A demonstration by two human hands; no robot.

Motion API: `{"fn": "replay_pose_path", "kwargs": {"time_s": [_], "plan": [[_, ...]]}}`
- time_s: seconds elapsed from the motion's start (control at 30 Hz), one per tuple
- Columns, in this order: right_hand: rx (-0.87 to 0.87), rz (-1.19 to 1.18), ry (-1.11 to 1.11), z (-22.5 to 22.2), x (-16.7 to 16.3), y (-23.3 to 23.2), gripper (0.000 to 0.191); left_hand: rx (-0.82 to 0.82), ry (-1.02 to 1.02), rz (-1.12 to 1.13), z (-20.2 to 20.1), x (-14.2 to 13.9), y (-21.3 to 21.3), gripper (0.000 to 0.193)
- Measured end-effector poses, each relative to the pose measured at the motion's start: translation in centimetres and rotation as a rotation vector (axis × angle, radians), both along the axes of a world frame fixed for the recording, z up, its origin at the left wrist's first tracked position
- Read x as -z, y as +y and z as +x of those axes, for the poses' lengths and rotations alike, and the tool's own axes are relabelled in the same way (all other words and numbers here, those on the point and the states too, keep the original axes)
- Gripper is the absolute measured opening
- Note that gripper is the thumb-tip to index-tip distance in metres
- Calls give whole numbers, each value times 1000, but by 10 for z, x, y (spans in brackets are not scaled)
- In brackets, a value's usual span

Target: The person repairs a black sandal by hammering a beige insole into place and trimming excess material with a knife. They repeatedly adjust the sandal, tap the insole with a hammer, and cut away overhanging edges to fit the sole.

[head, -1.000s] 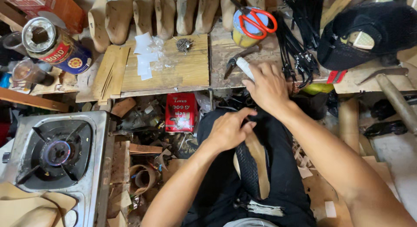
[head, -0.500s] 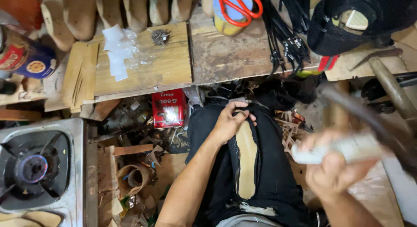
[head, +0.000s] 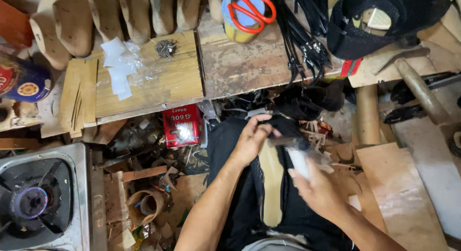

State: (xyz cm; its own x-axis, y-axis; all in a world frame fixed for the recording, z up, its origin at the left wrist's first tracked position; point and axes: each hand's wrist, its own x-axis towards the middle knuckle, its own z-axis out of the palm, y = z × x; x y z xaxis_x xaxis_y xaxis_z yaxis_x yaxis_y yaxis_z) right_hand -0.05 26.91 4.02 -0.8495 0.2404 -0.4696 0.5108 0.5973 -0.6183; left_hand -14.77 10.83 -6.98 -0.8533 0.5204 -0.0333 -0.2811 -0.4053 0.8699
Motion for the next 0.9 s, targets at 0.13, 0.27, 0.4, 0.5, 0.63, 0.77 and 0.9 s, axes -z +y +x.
{"fn": "replay_pose_path", "kwargs": {"time_s": [0.13, 0.27, 0.4, 0.5, 0.63, 0.77, 0.9], "plan": [[-241, 101, 494, -3, 29, 21, 45, -14, -14, 26, -1, -1, -3, 58], [-61, -53, 203, -5, -1, 44, 51, -12, -64, 38, 2, -4, -2, 64], [115, -598, 769, 2, -52, 35, 40, -12, -153, 61, 3, -8, -2, 63], [-80, -662, 934, -10, -61, 18, 35, -8, -145, 68, 2, -7, -2, 63], [-311, 149, 126, -38, -53, 15, 36, -45, -46, 17, 1, -7, 2, 64], [-15, -363, 498, -19, -79, 28, 43, -7, -126, 57, 6, -11, 4, 68], [-129, -228, 368, -34, -71, 10, 42, -24, -142, 58, 2, -16, -1, 73]]}}
